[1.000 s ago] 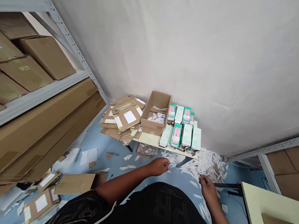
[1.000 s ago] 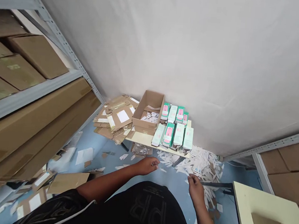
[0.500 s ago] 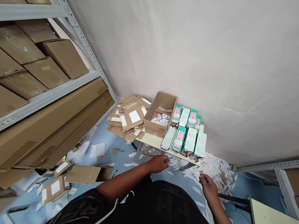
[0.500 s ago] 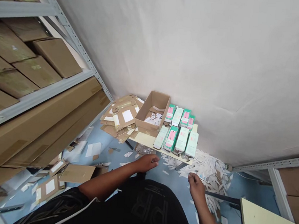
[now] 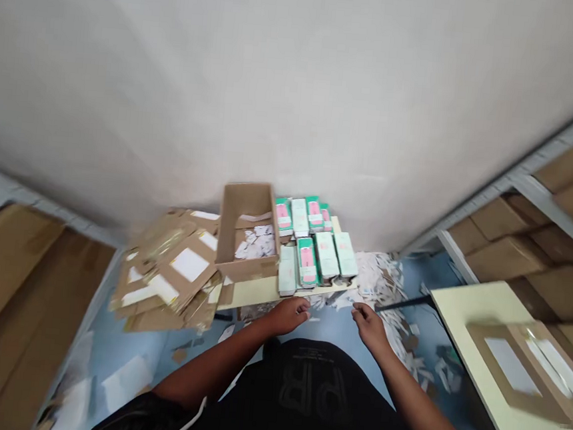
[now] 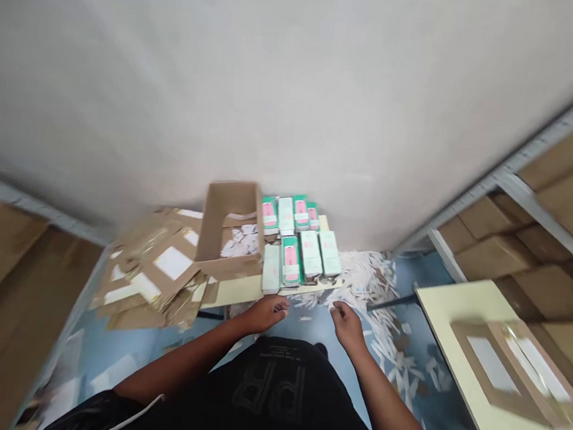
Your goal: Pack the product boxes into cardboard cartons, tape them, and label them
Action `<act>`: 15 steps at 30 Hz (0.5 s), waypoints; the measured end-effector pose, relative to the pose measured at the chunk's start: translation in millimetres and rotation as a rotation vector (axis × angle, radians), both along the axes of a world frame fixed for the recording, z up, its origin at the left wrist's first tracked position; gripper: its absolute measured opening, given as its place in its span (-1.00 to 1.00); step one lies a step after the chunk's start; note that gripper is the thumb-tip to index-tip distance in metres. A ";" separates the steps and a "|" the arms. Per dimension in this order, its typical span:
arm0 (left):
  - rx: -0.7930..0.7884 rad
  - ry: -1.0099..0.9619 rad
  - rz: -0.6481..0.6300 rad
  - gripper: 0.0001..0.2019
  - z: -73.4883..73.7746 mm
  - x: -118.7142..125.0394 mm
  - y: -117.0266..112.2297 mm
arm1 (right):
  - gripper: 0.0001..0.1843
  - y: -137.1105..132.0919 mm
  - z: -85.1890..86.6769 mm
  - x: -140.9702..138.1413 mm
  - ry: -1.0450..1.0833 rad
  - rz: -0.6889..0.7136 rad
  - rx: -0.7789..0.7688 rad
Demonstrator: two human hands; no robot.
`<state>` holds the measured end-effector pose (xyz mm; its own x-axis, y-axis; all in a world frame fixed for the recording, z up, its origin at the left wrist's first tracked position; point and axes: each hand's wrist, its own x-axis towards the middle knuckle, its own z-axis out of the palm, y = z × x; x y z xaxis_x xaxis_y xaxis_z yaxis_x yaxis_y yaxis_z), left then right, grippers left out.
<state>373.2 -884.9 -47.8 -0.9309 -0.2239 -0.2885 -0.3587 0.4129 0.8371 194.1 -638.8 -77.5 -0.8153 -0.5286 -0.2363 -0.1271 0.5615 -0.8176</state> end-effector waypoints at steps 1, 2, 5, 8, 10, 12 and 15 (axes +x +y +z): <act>0.000 -0.006 -0.037 -0.69 -1.3 -6.2 -2.2 | -0.53 2.0 2.6 3.4 0.006 -0.034 0.003; -0.001 -0.015 -0.076 -0.69 -3.1 -13.1 -3.5 | -0.54 5.7 4.4 6.3 0.008 -0.072 0.006; -0.008 -0.034 -0.189 -0.68 -9.4 -39.1 -0.5 | -0.57 26.3 5.9 12.4 -0.001 -0.194 0.014; -0.013 -0.022 -0.289 -0.67 -13.2 -71.4 16.8 | -0.58 59.9 3.2 15.2 -0.040 -0.305 0.007; -0.015 -0.009 -0.348 -0.68 -14.0 -95.3 37.2 | -0.58 88.5 0.4 13.5 -0.062 -0.367 -0.005; -0.018 -0.007 -0.399 -0.68 -14.3 -120.6 63.3 | -0.58 121.9 -2.9 7.8 -0.066 -0.418 -0.013; -0.029 -0.011 -0.472 -0.67 -14.1 -160.3 109.4 | -0.57 179.2 -8.0 -7.8 -0.057 -0.492 0.009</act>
<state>212.9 -775.4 -61.9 -0.9298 0.2147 -0.2988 -0.1350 0.5565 0.8198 186.3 -459.6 -85.4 -0.9532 -0.0825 -0.2909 0.1997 0.5508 -0.8104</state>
